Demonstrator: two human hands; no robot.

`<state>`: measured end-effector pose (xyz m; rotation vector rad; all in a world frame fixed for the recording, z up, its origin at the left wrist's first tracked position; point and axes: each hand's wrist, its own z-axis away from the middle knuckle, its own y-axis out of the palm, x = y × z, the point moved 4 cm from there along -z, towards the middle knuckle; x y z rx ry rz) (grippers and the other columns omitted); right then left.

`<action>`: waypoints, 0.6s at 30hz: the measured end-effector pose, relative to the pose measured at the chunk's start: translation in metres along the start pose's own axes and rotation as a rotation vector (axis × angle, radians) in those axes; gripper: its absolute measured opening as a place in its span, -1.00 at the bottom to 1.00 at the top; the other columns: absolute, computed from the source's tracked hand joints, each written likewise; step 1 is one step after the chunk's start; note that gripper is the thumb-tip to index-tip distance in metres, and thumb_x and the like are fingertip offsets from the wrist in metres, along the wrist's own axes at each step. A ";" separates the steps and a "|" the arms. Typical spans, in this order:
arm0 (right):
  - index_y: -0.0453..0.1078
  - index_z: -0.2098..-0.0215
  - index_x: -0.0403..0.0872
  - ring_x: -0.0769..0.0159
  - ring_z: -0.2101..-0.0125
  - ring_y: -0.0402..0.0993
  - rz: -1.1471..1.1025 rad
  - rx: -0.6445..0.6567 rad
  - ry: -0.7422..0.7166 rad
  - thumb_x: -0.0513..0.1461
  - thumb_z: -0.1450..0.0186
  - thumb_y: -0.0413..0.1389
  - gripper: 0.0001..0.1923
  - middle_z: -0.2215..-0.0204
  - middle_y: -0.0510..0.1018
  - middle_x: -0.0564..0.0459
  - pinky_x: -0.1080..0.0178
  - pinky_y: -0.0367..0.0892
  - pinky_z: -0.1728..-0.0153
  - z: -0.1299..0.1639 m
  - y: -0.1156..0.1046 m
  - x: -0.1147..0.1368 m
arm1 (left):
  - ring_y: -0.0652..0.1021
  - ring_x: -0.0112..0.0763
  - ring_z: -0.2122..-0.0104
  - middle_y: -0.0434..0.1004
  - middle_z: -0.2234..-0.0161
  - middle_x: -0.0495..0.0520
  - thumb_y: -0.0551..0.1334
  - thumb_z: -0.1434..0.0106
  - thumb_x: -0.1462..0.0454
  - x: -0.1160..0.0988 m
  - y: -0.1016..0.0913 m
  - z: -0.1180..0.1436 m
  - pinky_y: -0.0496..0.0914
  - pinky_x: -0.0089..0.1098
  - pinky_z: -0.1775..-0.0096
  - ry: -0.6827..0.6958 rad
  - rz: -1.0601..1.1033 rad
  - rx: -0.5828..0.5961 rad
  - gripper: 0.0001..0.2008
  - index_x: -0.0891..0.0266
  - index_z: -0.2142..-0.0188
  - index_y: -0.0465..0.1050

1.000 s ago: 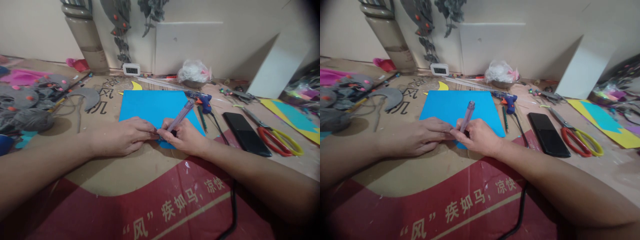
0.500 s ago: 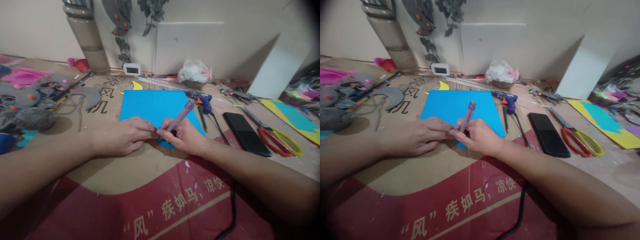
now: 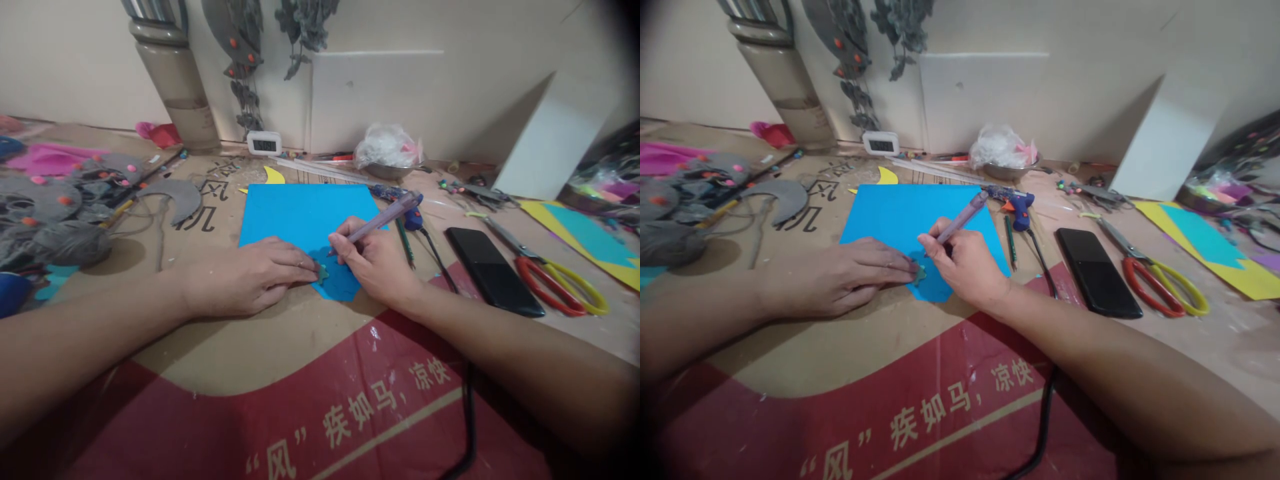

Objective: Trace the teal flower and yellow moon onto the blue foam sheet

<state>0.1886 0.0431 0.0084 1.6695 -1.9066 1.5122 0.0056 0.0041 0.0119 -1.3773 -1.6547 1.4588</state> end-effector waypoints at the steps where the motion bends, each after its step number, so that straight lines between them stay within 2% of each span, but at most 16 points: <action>1: 0.30 0.48 -0.08 0.40 0.46 0.35 0.008 0.015 0.000 -0.05 -0.40 0.04 -0.64 0.46 0.38 0.11 0.29 0.19 0.38 0.000 0.001 0.000 | 0.45 -0.25 -0.10 0.49 -0.09 0.13 0.07 -0.34 0.44 0.000 0.000 0.000 0.32 -0.23 -0.14 -0.001 -0.003 0.001 -0.63 0.27 -0.10 0.41; 12: 0.21 0.51 -0.07 0.43 0.53 0.23 0.138 0.098 0.018 -0.14 -0.39 0.02 -0.68 0.54 0.29 0.15 0.27 0.07 0.43 0.000 0.003 0.007 | 0.45 -0.24 -0.09 0.49 -0.08 0.13 0.05 -0.35 0.43 0.000 0.001 0.001 0.32 -0.23 -0.12 -0.012 -0.030 0.014 -0.63 0.26 -0.09 0.42; 18: 0.23 0.53 -0.07 0.43 0.53 0.27 0.129 0.125 0.042 -0.13 -0.39 0.01 -0.66 0.53 0.32 0.13 0.27 0.09 0.42 0.001 0.003 0.007 | 0.44 -0.25 -0.09 0.49 -0.09 0.13 0.04 -0.34 0.44 -0.001 0.000 0.001 0.31 -0.23 -0.13 -0.018 -0.032 0.021 -0.62 0.28 -0.08 0.43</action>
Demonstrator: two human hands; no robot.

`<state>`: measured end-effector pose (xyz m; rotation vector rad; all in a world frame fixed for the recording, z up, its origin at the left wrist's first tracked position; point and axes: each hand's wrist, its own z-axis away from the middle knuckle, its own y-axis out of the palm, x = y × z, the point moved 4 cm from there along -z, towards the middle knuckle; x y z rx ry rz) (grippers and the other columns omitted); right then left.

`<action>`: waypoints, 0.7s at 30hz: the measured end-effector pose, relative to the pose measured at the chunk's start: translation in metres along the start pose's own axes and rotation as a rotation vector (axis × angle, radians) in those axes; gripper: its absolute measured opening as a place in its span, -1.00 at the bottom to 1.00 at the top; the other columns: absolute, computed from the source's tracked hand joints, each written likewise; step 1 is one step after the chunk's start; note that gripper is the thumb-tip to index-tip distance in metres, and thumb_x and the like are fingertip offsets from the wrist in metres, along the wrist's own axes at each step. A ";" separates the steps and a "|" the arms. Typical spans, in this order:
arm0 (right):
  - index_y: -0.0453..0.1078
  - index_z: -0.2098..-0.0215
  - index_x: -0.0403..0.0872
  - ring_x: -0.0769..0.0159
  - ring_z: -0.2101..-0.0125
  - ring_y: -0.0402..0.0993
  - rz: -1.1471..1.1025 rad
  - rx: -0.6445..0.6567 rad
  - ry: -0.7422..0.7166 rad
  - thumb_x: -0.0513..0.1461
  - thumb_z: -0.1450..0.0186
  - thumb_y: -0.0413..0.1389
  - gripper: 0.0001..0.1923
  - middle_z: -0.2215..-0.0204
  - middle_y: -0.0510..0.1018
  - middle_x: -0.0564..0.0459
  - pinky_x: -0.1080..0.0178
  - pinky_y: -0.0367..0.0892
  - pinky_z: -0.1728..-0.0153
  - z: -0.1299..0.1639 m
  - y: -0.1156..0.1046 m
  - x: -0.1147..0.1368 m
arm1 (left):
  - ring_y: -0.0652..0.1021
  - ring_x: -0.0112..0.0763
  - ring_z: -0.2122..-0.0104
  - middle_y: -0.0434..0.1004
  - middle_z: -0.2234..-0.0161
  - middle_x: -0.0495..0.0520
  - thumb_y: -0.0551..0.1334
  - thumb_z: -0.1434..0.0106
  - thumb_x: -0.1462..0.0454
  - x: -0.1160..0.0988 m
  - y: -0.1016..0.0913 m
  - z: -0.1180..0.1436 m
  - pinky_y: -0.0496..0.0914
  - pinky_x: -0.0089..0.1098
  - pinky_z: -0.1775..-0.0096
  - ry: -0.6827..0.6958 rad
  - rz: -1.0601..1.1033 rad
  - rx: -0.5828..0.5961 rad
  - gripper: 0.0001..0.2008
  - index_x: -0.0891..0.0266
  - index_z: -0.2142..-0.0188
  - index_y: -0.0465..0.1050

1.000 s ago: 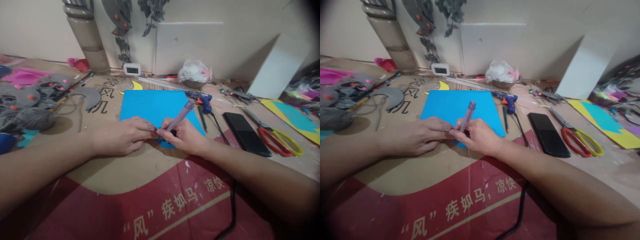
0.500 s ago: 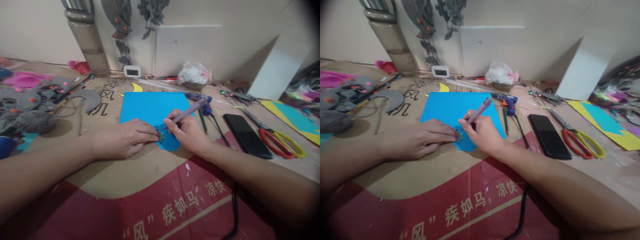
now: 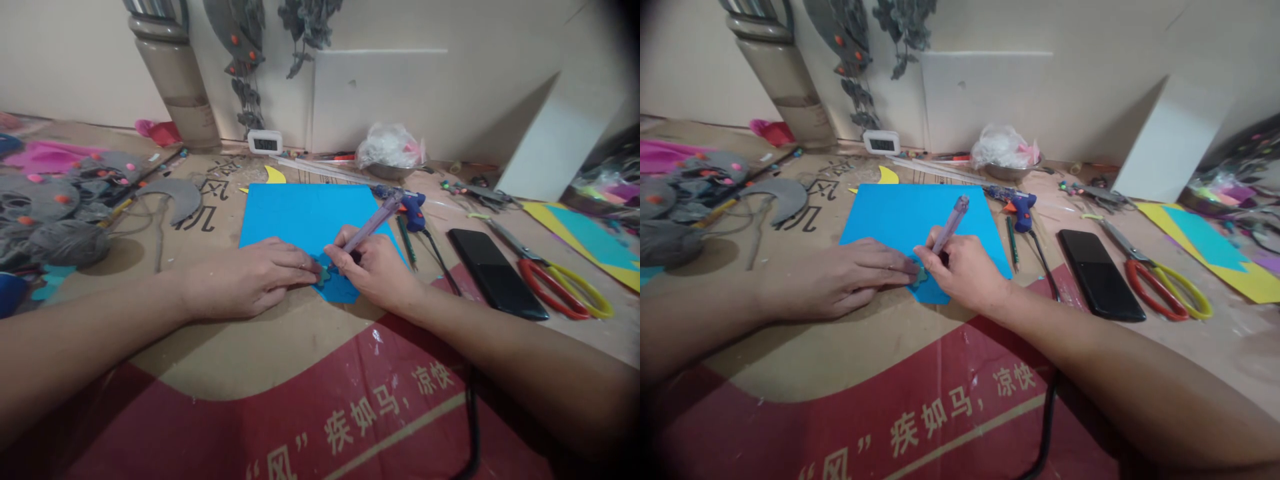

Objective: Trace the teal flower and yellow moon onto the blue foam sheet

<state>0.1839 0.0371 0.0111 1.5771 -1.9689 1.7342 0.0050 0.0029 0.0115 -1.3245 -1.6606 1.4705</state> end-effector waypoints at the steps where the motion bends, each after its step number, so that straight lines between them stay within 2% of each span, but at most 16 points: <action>1: 0.23 0.53 -0.07 0.42 0.52 0.28 0.002 0.005 0.002 -0.13 -0.39 0.01 -0.66 0.53 0.33 0.13 0.27 0.09 0.42 0.000 0.000 0.000 | 0.45 -0.25 -0.09 0.49 -0.08 0.13 0.04 -0.34 0.44 0.000 0.000 0.000 0.31 -0.23 -0.12 -0.001 0.000 -0.002 -0.62 0.28 -0.08 0.43; 21: 0.23 0.54 -0.07 0.39 0.51 0.29 0.050 -0.005 0.007 -0.11 -0.40 -0.01 -0.63 0.51 0.36 0.09 0.25 0.10 0.41 -0.002 0.001 0.000 | 0.45 -0.24 -0.09 0.49 -0.09 0.14 0.06 -0.32 0.46 0.002 0.001 0.000 0.34 -0.22 -0.13 0.007 0.022 -0.021 -0.59 0.21 -0.10 0.42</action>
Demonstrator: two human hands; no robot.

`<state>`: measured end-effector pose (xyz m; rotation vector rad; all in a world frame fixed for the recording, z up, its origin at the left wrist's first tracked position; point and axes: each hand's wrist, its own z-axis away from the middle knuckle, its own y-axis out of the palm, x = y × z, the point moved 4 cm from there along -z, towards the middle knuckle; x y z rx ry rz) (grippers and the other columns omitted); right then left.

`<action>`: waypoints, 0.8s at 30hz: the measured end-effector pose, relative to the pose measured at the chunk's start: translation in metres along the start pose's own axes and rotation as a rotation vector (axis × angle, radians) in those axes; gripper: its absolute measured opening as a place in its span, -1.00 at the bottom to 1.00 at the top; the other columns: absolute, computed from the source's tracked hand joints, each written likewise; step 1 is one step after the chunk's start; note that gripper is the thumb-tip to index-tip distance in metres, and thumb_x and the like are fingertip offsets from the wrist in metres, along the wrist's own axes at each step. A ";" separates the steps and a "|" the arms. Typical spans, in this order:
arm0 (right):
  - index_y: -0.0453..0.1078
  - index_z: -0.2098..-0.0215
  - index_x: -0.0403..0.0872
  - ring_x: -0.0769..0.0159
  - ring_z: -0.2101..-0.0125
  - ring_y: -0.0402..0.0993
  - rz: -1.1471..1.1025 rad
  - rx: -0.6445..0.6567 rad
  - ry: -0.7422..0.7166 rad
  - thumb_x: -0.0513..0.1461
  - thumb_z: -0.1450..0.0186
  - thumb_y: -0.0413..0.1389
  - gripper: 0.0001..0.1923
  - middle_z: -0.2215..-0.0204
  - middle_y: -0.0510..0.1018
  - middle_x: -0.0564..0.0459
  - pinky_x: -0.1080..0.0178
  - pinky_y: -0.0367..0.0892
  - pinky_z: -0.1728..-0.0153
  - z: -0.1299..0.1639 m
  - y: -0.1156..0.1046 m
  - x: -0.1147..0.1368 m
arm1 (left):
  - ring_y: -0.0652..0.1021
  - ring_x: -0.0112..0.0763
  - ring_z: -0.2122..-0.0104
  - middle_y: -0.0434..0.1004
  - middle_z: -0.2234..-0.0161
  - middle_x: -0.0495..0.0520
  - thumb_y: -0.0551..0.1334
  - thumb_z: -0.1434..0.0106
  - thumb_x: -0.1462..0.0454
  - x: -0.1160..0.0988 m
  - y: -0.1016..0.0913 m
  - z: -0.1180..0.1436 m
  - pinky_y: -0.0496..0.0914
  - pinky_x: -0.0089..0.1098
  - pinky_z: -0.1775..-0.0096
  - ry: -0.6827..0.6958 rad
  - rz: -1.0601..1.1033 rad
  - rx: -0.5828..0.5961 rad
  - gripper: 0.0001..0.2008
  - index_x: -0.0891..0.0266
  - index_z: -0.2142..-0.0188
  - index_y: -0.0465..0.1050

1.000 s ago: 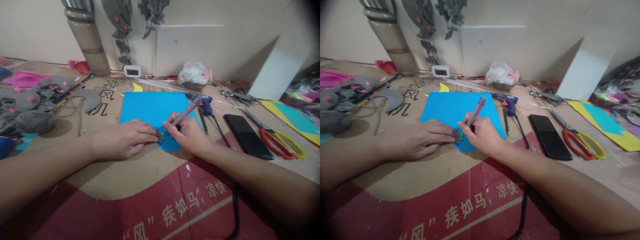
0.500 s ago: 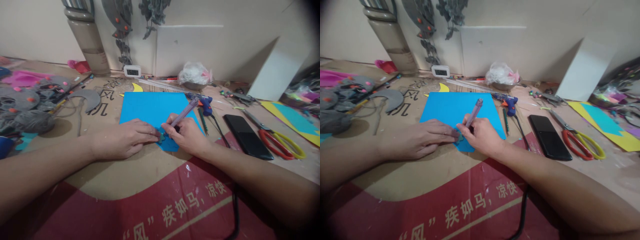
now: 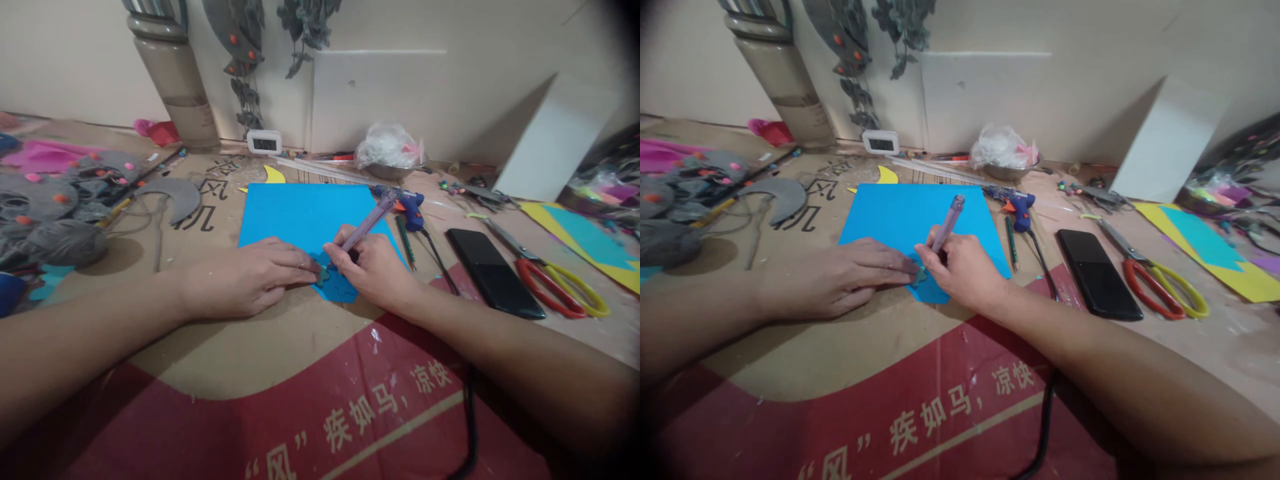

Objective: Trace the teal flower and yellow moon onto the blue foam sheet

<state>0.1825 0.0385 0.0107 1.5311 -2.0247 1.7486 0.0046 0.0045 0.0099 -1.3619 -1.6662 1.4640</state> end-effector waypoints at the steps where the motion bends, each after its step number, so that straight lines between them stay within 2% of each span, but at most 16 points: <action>1: 0.23 0.54 -0.07 0.39 0.50 0.29 0.003 -0.002 -0.004 -0.11 -0.40 -0.01 -0.63 0.50 0.36 0.09 0.25 0.10 0.41 0.000 0.000 0.000 | 0.46 -0.24 -0.09 0.49 -0.09 0.13 0.06 -0.32 0.46 0.000 0.000 0.000 0.34 -0.23 -0.13 -0.001 0.001 -0.001 -0.59 0.21 -0.11 0.42; 24: 0.21 0.52 -0.06 0.40 0.53 0.26 0.024 -0.021 -0.004 -0.09 -0.39 0.00 -0.65 0.51 0.37 0.10 0.26 0.09 0.43 -0.002 0.001 -0.001 | 0.45 -0.26 -0.10 0.49 -0.09 0.13 0.05 -0.32 0.46 0.002 0.001 0.000 0.32 -0.21 -0.15 -0.001 0.017 -0.013 -0.58 0.19 -0.11 0.41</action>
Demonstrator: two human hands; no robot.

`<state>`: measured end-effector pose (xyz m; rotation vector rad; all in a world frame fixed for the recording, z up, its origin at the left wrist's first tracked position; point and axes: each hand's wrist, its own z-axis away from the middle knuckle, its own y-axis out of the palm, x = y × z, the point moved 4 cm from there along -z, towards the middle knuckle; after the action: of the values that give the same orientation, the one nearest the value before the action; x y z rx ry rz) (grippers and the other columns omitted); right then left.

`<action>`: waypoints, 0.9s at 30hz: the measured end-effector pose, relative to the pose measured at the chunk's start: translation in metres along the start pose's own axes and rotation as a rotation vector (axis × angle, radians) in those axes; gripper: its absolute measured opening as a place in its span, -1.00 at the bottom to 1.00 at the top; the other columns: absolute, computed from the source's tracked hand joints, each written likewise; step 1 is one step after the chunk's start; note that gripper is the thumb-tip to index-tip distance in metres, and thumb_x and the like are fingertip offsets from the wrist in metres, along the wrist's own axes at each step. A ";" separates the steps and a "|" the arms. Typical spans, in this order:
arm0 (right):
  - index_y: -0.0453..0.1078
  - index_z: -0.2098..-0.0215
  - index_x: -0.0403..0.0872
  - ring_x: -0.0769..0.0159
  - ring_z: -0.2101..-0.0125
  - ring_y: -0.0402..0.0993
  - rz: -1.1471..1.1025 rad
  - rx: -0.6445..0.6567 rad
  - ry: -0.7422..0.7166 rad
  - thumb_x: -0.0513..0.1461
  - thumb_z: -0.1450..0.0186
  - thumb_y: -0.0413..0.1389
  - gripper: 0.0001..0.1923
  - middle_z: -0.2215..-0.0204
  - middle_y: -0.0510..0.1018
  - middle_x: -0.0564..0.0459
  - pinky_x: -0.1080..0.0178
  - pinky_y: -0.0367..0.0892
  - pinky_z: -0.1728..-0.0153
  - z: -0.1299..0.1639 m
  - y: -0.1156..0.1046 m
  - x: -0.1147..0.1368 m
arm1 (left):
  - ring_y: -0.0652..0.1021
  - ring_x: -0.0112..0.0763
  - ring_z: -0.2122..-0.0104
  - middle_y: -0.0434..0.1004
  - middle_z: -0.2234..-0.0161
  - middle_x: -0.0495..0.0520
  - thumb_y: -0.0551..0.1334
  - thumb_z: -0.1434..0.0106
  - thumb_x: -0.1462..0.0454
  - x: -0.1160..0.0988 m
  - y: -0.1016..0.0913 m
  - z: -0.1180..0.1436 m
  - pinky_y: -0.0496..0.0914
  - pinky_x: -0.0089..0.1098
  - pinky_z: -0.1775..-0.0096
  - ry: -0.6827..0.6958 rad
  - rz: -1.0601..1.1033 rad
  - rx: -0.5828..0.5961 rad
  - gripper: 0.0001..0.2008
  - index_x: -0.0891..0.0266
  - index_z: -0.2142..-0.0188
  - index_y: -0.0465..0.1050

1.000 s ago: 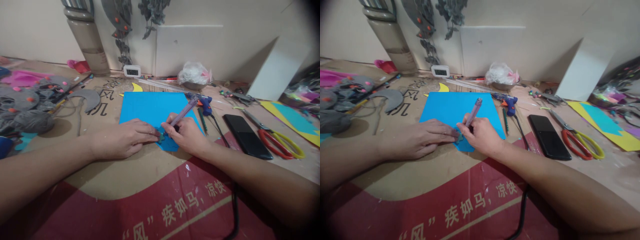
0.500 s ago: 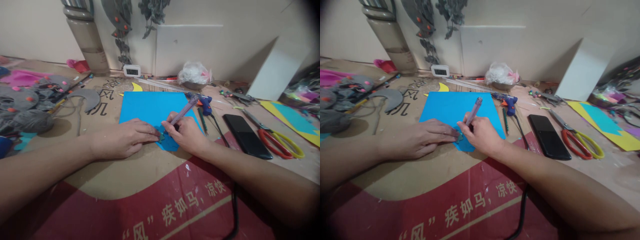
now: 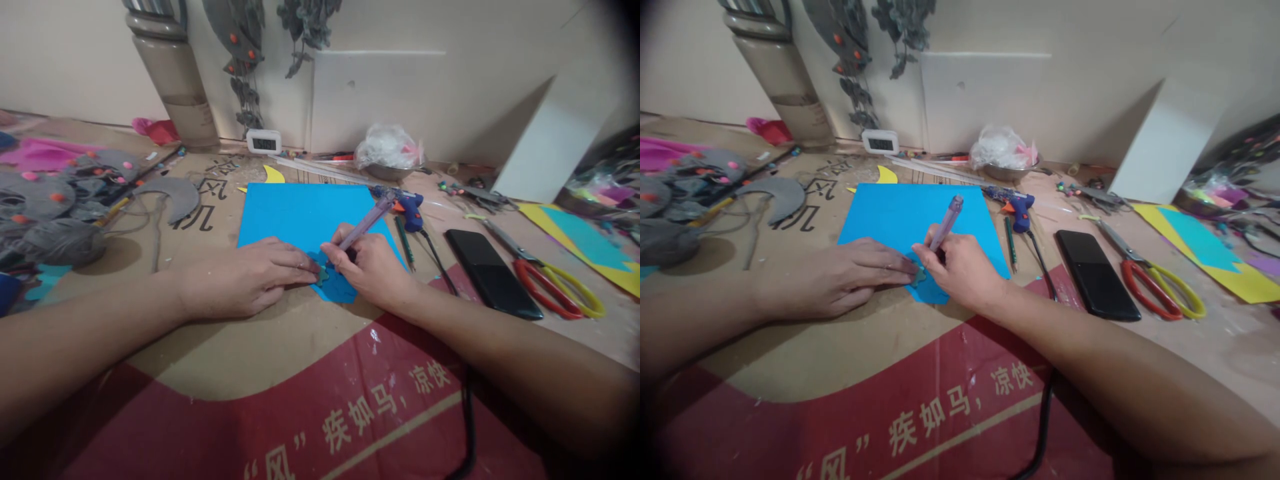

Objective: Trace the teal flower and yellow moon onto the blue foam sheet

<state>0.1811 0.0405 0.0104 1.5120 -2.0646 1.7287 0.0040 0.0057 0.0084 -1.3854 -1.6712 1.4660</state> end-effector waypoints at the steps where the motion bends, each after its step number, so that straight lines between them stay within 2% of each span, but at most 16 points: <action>1: 0.21 0.51 -0.06 0.40 0.52 0.27 0.004 0.003 0.000 -0.09 -0.40 0.00 -0.65 0.51 0.37 0.10 0.25 0.09 0.42 0.000 0.000 0.000 | 0.44 -0.25 -0.10 0.48 -0.10 0.13 0.05 -0.33 0.45 0.000 0.000 0.000 0.32 -0.21 -0.15 -0.001 -0.001 0.004 -0.59 0.20 -0.11 0.41; 15: 0.28 0.52 -0.07 0.36 0.47 0.36 -0.054 -0.006 0.001 -0.05 -0.40 0.00 -0.61 0.49 0.41 0.07 0.25 0.18 0.38 0.000 0.000 0.001 | 0.46 -0.24 -0.09 0.49 -0.09 0.13 0.07 -0.30 0.47 -0.001 -0.001 -0.001 0.33 -0.23 -0.14 -0.006 0.003 0.008 -0.57 0.21 -0.11 0.43; 27: 0.25 0.51 -0.06 0.36 0.48 0.33 -0.036 0.039 0.019 -0.09 -0.39 0.03 -0.66 0.50 0.39 0.09 0.25 0.14 0.37 -0.001 0.001 0.002 | 0.46 -0.25 -0.08 0.50 -0.07 0.12 0.06 -0.32 0.44 0.000 0.000 0.001 0.33 -0.23 -0.13 0.004 -0.017 -0.010 -0.60 0.20 -0.10 0.42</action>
<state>0.1786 0.0399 0.0109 1.5276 -1.9935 1.7730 0.0032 0.0056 0.0082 -1.3754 -1.6861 1.4459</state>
